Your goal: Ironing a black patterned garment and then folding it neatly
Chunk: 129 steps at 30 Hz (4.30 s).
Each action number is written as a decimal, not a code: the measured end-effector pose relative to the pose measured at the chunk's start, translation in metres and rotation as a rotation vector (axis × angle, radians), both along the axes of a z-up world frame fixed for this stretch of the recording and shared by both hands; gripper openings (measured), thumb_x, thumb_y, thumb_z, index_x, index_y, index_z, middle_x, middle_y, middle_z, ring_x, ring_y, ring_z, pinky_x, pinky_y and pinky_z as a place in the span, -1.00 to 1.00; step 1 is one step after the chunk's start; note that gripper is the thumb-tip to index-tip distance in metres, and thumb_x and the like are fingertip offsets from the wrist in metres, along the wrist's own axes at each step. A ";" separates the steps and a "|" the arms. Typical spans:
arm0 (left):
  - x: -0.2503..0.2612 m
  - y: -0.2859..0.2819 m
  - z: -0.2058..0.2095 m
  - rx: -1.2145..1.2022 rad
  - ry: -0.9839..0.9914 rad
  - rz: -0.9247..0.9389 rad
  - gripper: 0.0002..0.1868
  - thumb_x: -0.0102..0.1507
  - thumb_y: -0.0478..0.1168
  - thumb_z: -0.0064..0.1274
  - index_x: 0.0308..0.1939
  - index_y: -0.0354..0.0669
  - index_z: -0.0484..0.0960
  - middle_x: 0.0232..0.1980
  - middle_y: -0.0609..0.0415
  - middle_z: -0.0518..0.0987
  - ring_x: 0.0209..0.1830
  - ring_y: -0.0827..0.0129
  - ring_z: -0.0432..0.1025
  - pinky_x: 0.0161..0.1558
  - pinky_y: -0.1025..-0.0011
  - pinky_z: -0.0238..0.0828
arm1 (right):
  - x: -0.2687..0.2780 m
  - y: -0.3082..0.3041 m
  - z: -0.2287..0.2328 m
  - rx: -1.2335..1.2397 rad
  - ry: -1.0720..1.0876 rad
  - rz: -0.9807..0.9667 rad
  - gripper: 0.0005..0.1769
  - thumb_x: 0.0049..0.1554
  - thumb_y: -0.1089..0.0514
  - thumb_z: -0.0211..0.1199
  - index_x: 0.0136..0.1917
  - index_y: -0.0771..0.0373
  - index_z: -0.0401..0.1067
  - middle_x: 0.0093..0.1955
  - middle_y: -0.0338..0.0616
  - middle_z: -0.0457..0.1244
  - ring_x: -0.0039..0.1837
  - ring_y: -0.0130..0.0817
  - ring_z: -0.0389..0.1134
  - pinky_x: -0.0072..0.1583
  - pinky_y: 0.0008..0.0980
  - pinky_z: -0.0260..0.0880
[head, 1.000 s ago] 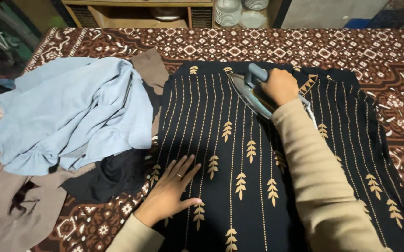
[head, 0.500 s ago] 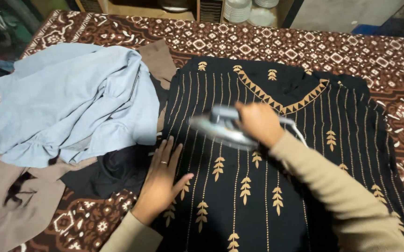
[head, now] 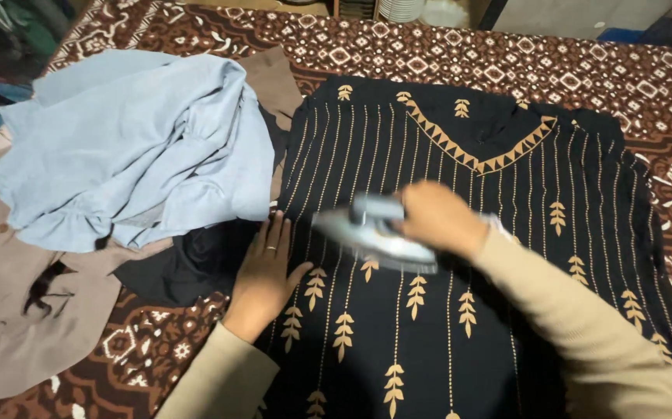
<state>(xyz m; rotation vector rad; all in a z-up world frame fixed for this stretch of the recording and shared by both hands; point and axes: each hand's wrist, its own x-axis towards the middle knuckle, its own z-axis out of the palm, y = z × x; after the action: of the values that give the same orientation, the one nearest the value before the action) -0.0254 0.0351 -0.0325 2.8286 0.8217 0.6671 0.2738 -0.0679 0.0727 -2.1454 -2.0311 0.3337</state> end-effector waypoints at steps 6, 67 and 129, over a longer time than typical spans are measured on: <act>-0.004 0.002 0.006 -0.010 0.011 -0.022 -0.03 0.26 0.25 0.00 0.43 -0.54 0.19 0.53 -0.38 0.16 0.53 -0.15 0.10 0.44 0.09 0.08 | -0.022 -0.018 -0.006 0.106 -0.176 0.007 -0.73 0.00 0.09 0.33 -0.02 0.19 0.53 -0.35 0.03 0.38 -0.31 -0.01 0.46 -0.19 -0.08 0.49; -0.002 0.000 0.004 -0.137 -0.097 -0.060 -0.47 0.30 -0.32 0.04 0.39 -0.14 0.49 0.54 -0.30 0.20 0.51 -0.24 0.12 0.43 0.01 0.12 | -0.144 -0.173 0.010 -0.139 0.226 0.378 -0.62 -0.18 0.19 0.30 -0.05 0.32 0.46 -0.22 0.07 0.39 -0.19 0.03 0.46 -0.16 -0.14 0.48; 0.016 -0.013 0.002 -0.247 -0.025 -0.409 -0.36 0.40 -0.04 -0.02 0.49 -0.25 0.25 0.60 -0.11 0.15 0.62 0.03 0.01 0.53 0.09 -0.06 | 0.079 -0.121 0.009 -0.243 0.245 -0.143 -0.61 0.02 0.00 0.41 -0.01 0.35 0.56 -0.36 -0.04 0.43 -0.35 -0.28 0.44 -0.19 -0.26 0.42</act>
<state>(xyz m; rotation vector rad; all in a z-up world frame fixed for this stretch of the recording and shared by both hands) -0.0095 0.0217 -0.0306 2.6342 0.2782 0.4981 0.3527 -0.1893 0.0815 -2.2394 -1.7693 0.8152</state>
